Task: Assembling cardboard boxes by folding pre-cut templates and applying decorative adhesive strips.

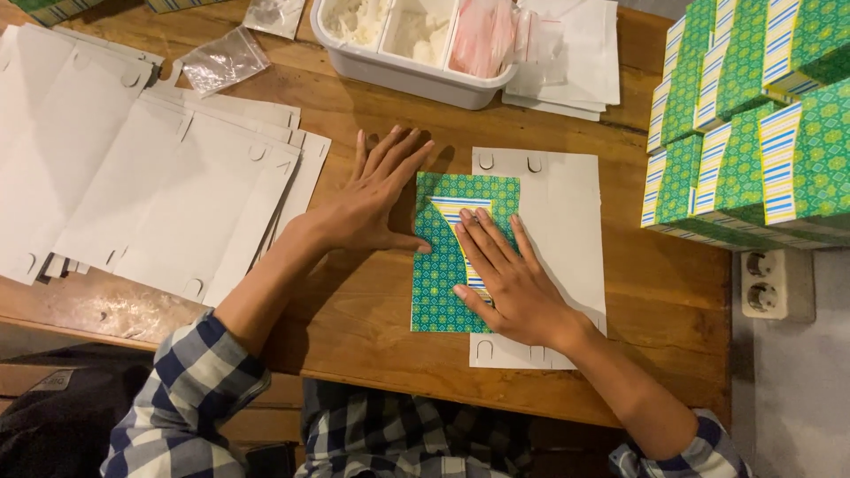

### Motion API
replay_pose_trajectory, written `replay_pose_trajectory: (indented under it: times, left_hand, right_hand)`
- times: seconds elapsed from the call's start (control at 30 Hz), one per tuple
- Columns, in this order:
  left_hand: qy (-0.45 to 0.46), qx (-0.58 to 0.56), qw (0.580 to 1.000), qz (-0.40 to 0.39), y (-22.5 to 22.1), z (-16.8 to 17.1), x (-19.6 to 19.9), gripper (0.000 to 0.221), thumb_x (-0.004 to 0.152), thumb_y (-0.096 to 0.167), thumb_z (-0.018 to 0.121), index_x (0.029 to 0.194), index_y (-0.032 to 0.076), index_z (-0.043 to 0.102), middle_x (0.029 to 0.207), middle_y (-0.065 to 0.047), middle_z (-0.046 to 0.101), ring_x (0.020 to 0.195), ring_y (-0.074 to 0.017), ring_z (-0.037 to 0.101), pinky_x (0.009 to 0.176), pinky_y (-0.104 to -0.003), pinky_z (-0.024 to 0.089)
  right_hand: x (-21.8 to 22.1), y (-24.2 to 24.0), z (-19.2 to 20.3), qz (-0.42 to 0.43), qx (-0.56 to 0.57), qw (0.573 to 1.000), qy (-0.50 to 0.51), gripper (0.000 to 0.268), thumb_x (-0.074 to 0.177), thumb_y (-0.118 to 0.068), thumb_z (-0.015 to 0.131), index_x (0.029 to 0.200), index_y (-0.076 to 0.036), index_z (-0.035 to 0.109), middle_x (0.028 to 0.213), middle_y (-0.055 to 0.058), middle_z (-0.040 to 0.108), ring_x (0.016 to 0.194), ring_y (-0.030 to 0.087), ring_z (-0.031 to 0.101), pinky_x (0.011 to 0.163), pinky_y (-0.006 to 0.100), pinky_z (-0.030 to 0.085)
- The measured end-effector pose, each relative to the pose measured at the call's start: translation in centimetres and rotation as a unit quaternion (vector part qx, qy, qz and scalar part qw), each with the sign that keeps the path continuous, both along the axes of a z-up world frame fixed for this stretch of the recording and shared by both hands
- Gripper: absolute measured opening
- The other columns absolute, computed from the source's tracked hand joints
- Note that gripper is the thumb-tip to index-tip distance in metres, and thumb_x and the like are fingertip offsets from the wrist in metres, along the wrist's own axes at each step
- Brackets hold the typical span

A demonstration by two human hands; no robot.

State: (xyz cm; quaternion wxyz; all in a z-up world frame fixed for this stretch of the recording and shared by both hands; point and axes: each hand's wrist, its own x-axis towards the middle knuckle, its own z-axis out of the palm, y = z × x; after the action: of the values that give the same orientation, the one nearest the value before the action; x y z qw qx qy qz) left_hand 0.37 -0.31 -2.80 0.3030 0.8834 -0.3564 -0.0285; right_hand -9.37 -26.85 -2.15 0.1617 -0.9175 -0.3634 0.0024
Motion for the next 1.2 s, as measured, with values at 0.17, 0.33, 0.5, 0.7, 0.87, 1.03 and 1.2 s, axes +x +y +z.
replay_pose_trajectory:
  times: [0.17,0.33,0.5,0.7,0.87,1.03,1.2]
  left_hand:
    - [0.027,0.018,0.999,-0.013,0.0,1.1,-0.3,0.146,0.055,0.077,0.087,0.164,0.007,0.017,0.165,-0.027,0.018,0.154,-0.0493,0.003,0.116,-0.069,-0.014]
    - [0.051,0.044,0.997,-0.029,-0.3,1.7,-0.7,0.152,0.052,0.080,0.086,0.164,0.009,0.012,0.167,-0.027,0.012,0.154,-0.0491,-0.001,0.116,-0.069,-0.015]
    - [0.065,0.066,0.995,-0.038,-0.7,2.8,-1.5,0.160,0.046,0.079,0.088,0.165,0.010,0.005,0.167,-0.029,0.007,0.153,-0.0501,-0.006,0.116,-0.069,-0.013]
    - [0.066,0.064,0.994,-0.056,-1.2,1.8,-1.9,0.164,0.044,0.082,0.089,0.165,0.010,0.004,0.168,-0.029,0.001,0.153,-0.0504,-0.011,0.115,-0.068,-0.016]
    - [0.062,0.060,0.994,-0.067,-1.3,1.2,-2.0,0.167,0.041,0.081,0.090,0.165,0.010,0.004,0.168,-0.029,0.003,0.153,-0.0500,-0.010,0.114,-0.068,-0.017]
    - [0.064,-0.022,0.996,-0.060,-1.0,0.7,-1.1,0.161,0.045,0.078,0.091,0.165,0.010,0.009,0.167,-0.030,0.009,0.154,-0.0498,-0.005,0.115,-0.068,-0.016]
    - [-0.029,-0.035,0.998,0.047,-0.2,-0.4,0.6,0.101,0.088,0.065,0.071,0.161,0.011,0.026,0.163,-0.022,0.028,0.155,-0.0395,0.015,0.121,-0.065,-0.005]
  right_hand:
    - [0.0,0.0,0.1,0.000,-0.008,1.000,0.002,0.071,0.105,-0.046,0.042,0.163,-0.007,0.026,0.170,0.015,0.022,0.157,0.031,0.015,0.124,0.057,-0.002]
    - [0.1,0.0,0.0,-0.001,-0.010,1.000,0.003,0.072,0.105,-0.046,0.043,0.163,-0.007,0.026,0.171,0.015,0.021,0.158,0.031,0.015,0.124,0.057,-0.003]
    - [0.0,0.0,0.1,-0.004,-0.011,1.000,0.005,0.071,0.105,-0.046,0.043,0.162,-0.007,0.027,0.170,0.014,0.022,0.157,0.030,0.015,0.124,0.056,-0.003]
    - [0.1,0.0,0.2,-0.003,-0.015,1.000,0.006,0.071,0.105,-0.046,0.042,0.162,-0.007,0.027,0.170,0.015,0.024,0.157,0.030,0.016,0.124,0.057,-0.002]
    - [0.0,0.1,0.2,-0.004,-0.011,1.000,0.001,0.071,0.105,-0.046,0.043,0.162,-0.007,0.028,0.170,0.015,0.024,0.157,0.031,0.016,0.124,0.057,-0.002]
    - [0.0,0.0,0.1,-0.003,-0.004,1.000,0.010,0.071,0.105,-0.046,0.044,0.163,-0.008,0.027,0.170,0.014,0.022,0.157,0.030,0.015,0.124,0.057,-0.002]
    - [0.0,0.0,0.0,-0.003,-0.001,1.000,0.012,0.071,0.105,-0.046,0.044,0.163,-0.008,0.027,0.171,0.014,0.022,0.158,0.030,0.015,0.124,0.057,-0.003]
